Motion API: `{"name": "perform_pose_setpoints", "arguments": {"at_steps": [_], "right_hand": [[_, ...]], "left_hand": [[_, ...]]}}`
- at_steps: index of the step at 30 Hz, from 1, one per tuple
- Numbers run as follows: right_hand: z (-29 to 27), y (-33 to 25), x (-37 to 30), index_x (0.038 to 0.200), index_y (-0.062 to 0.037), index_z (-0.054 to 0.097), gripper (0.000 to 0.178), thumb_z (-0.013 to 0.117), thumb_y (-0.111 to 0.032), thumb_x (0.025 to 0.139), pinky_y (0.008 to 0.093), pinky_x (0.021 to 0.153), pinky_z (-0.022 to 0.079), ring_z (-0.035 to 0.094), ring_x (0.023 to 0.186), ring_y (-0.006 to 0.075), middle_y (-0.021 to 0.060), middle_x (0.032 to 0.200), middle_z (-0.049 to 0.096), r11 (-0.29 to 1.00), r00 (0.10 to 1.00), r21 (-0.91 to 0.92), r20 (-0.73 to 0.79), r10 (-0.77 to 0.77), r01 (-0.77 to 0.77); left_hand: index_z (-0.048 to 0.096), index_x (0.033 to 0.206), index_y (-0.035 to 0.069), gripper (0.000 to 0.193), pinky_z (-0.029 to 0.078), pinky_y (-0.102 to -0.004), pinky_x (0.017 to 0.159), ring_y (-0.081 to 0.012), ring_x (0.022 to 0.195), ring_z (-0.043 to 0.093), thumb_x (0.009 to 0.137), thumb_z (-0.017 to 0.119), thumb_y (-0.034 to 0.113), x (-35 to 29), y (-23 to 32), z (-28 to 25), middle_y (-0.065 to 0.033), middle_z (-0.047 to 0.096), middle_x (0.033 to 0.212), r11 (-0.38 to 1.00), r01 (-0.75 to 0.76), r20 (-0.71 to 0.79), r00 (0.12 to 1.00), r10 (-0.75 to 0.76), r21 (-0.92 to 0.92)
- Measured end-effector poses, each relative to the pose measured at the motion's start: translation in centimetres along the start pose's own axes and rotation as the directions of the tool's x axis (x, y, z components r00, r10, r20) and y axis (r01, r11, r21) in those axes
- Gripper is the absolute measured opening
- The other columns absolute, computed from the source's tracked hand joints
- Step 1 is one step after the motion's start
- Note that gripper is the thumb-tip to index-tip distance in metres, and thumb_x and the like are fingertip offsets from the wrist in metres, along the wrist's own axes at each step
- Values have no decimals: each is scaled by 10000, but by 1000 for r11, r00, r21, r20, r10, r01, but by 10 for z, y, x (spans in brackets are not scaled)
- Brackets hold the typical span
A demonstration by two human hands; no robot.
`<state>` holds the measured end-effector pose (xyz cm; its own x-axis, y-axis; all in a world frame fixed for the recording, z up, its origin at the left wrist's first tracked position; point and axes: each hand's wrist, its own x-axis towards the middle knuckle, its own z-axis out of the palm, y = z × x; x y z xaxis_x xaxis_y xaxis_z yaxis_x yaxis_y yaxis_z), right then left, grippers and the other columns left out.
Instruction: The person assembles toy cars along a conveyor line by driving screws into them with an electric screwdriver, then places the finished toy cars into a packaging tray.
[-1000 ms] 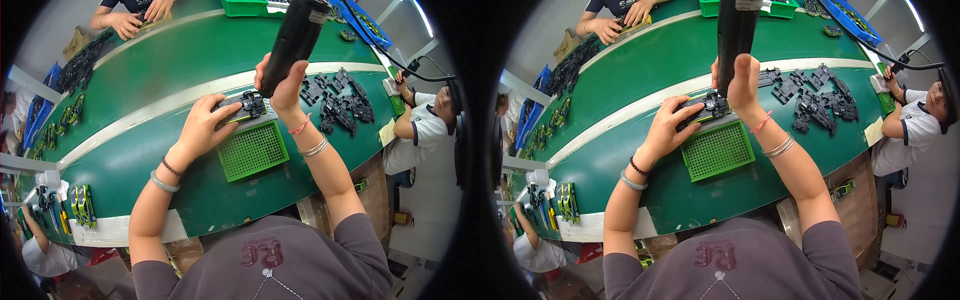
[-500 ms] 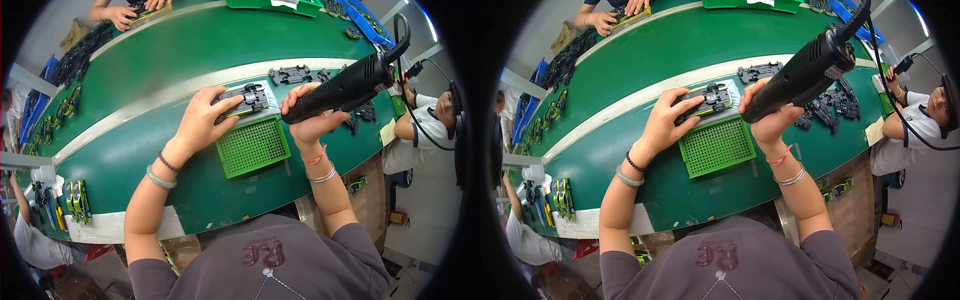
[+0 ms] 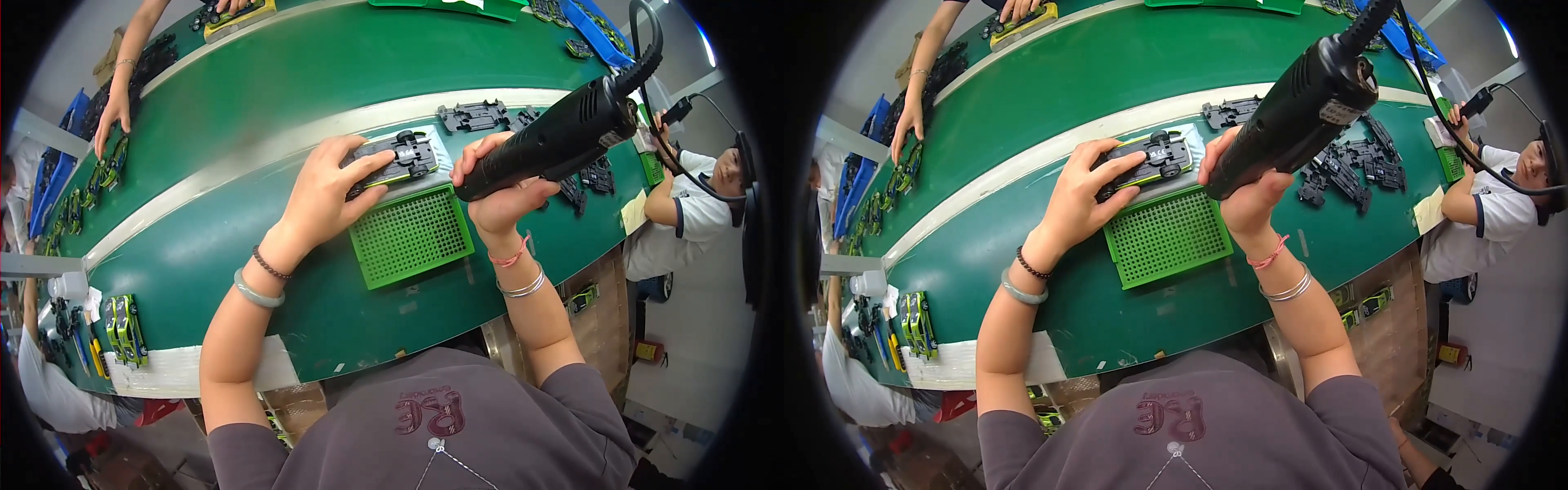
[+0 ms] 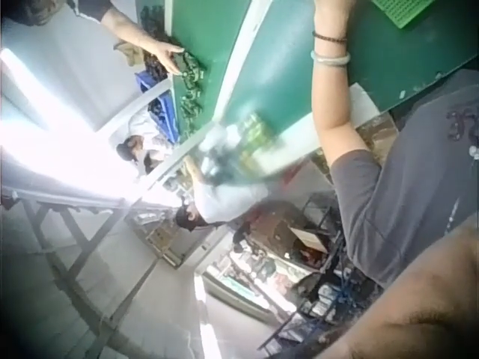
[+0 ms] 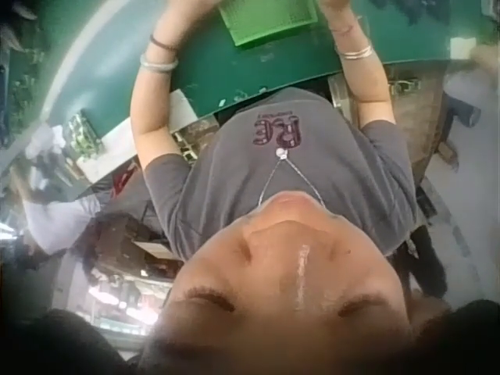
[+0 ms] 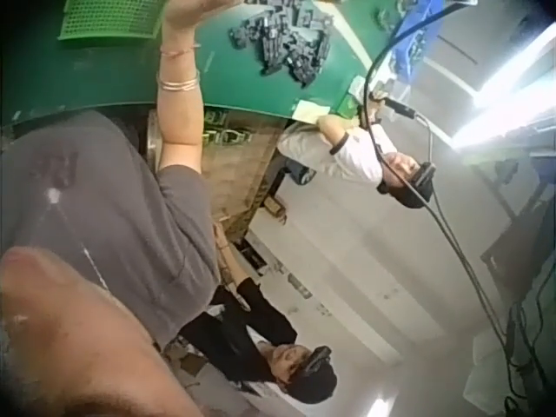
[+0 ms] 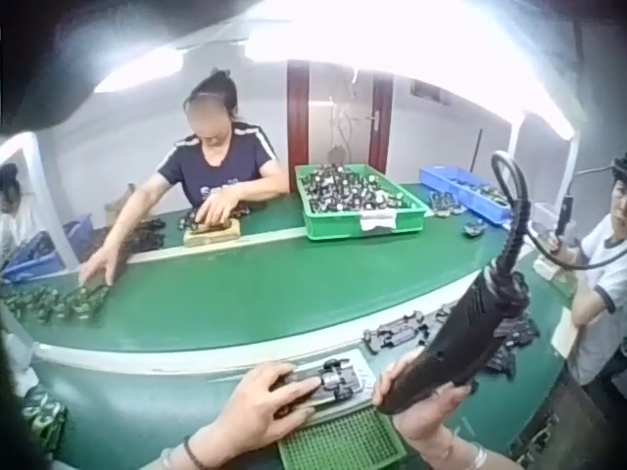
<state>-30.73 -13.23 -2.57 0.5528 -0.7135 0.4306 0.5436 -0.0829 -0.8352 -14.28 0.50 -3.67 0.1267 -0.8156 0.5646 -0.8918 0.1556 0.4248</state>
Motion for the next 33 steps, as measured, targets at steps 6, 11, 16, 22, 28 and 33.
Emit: {"name": "perform_pose_setpoints", "arguments": {"at_steps": [6,11,16,22,28,33], "right_hand": [[1,5,0,857,7,487,847,425,-818,678,259,455,415,504,513,155,59,641,496,1000,1000,13,-19,-2,2],[8,2,3,803,-34,446,924,282,-917,584,275,439,409,492,478,181,78,567,474,991,997,-123,-62,37,-45],[10,-23,12,801,-33,463,969,240,-942,548,295,456,425,487,488,189,85,591,484,1000,999,14,-42,-7,7],[76,-38,43,814,-6,482,1007,168,-932,575,272,442,422,497,470,187,109,594,506,951,989,301,101,-105,71],[119,1,40,799,9,484,975,228,-912,604,260,462,425,509,473,172,96,586,510,999,971,44,239,-7,-3],[118,21,38,805,-6,481,945,250,-902,612,245,510,415,514,516,155,77,618,509,999,955,22,296,32,-40]], "left_hand": [[611,1119,142,433,446,-389,858,-320,1013,508,699,717,130,1,3,-2,-156,524,1104,1000,29,54,998,-29,2],[579,1144,154,458,438,-411,850,-333,985,514,706,707,196,2,1,-9,-167,526,1095,999,17,64,998,-14,-35],[456,1242,43,701,374,-382,968,-313,1130,455,653,766,266,6,-11,-46,-151,503,1179,994,110,192,976,-105,-13],[529,1020,9,587,418,-384,869,-323,1000,506,619,780,355,0,-26,-51,-170,560,1017,980,194,316,934,-168,-52],[531,1020,12,575,422,-388,859,-326,967,518,614,785,330,-3,-34,-45,-165,561,989,983,152,281,952,-119,-99],[533,1073,38,589,418,-394,873,-330,982,514,614,785,309,-4,-34,-45,-162,560,1000,983,135,258,961,-99,-128]]}}
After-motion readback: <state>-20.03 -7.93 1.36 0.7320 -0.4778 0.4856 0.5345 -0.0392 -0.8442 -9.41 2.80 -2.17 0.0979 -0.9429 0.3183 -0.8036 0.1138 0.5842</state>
